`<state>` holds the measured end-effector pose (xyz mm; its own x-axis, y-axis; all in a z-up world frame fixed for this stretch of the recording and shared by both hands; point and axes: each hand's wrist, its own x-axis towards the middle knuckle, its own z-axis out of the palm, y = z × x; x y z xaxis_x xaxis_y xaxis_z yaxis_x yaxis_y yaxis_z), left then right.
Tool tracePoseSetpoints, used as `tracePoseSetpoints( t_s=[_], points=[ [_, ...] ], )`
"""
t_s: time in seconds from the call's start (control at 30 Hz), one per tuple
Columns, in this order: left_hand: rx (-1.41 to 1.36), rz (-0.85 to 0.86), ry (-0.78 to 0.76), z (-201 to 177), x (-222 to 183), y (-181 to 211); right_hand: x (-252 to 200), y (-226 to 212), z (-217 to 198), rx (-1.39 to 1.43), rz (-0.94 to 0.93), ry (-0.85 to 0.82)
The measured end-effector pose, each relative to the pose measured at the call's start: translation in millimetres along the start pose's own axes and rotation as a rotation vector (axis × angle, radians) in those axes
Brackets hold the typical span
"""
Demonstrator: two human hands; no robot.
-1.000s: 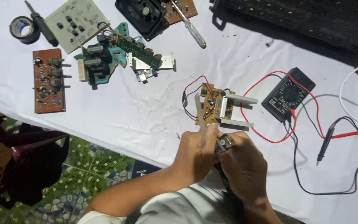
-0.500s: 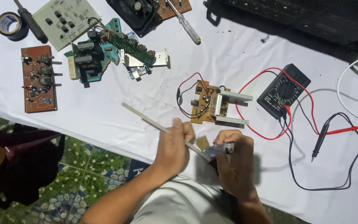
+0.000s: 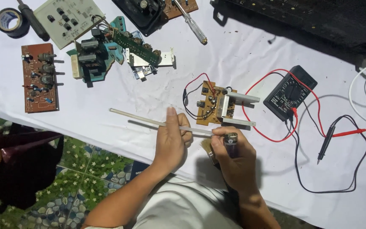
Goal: Applying hot glue to a circuit board by melting a glue stick with a lighter to secure components.
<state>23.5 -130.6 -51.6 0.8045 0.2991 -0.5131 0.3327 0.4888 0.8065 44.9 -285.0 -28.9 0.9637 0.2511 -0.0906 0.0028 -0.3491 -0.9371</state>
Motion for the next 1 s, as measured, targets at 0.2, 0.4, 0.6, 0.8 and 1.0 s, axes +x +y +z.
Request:
tracePoseSetpoints(
  t_s=[0.2,0.4,0.6,0.8,1.0],
  points=[
    [-0.05,0.111,-0.152,-4,0,-12,-1,2,0,0.021,0.042,0.056],
    [0.155,-0.112,-0.133,-1,-13,21,-5,14,-10,-0.109,-0.205,0.097],
    [0.365,0.571,-0.079,-16,-14,2,-13,32,-17,0.016,-0.185,0.294],
    [0.824,1.083,0.2,-29,-6,-32,-16,19,-17,0.074,-0.26,0.172],
    [0.81,1.23,0.116,-22,-10,-9,-20,34,-18,0.149,-0.215,0.124]
  ],
)
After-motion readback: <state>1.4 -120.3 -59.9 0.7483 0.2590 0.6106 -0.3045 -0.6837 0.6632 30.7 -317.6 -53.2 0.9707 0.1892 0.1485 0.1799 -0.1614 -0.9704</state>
